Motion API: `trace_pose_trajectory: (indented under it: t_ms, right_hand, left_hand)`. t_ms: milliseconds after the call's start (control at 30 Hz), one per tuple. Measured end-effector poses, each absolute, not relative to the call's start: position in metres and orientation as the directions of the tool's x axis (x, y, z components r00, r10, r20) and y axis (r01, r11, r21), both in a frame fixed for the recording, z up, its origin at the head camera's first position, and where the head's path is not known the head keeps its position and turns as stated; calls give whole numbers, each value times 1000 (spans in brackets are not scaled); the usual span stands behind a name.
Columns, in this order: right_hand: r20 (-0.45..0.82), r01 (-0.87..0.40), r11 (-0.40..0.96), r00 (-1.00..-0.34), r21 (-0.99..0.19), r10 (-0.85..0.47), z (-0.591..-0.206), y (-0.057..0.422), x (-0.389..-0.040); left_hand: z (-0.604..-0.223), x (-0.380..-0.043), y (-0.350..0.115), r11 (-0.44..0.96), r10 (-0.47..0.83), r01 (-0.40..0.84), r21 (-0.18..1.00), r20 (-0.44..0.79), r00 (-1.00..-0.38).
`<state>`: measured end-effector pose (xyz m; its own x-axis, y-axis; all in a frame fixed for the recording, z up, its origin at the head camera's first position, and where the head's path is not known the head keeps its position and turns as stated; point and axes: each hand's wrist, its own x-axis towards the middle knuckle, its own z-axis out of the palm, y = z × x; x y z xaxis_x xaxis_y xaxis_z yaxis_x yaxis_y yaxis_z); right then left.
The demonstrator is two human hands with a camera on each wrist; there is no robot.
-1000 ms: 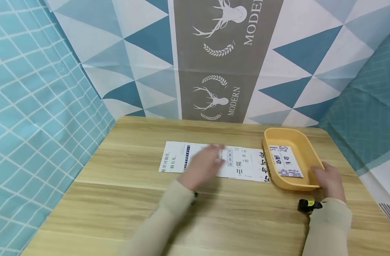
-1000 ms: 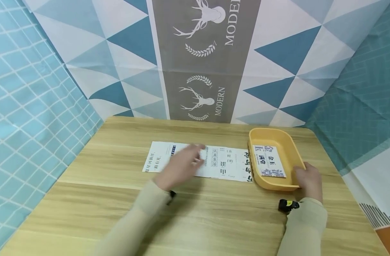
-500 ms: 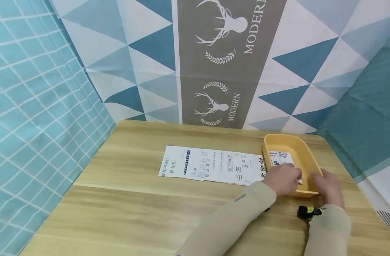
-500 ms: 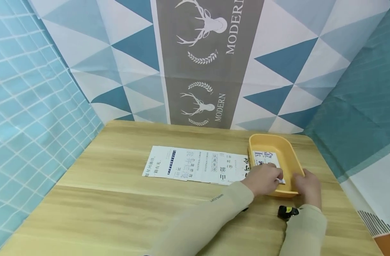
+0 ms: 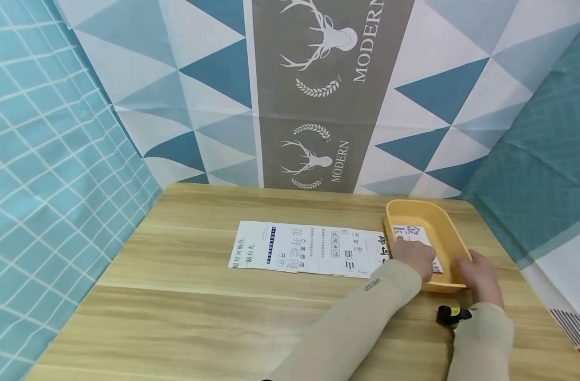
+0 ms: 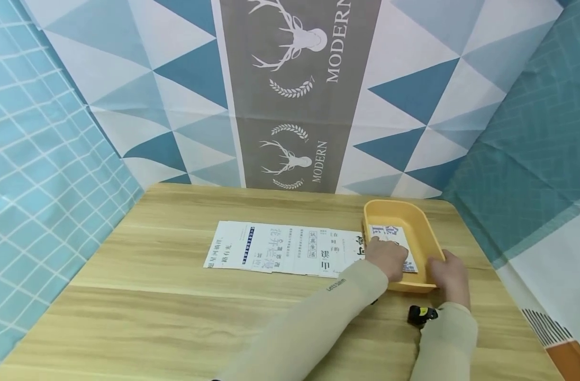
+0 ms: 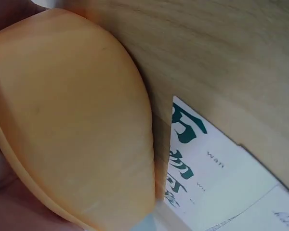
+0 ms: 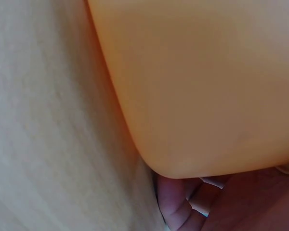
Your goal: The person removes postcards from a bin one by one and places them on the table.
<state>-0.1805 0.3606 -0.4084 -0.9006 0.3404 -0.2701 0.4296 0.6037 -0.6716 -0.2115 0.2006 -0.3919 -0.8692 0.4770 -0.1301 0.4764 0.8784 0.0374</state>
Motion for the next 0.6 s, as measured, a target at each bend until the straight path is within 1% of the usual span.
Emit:
trace_pose_trajectory:
  t_ms: [167,300,433,600]
  right_hand:
    - [-263,427,611,-902,-667,343,-408,361,-181]
    - [-277,441,602,-895,-666,350,-408,360,-182]
    - [-278,453,596,-888,-663,366,-407,360,-182]
    - [-285,462,577,-883,-674,374,-407,358,-183]
  left_hand:
    - [-390,-212,202,883,466,469,3,-120,-876]
    - [-389,-210,199,873,483,487,-10,-106,-869]
    - [-388,-205,197,862,497,503,-58,-97,-862]
    - [-391,-198,194,861,488,491,-132,-57,-871]
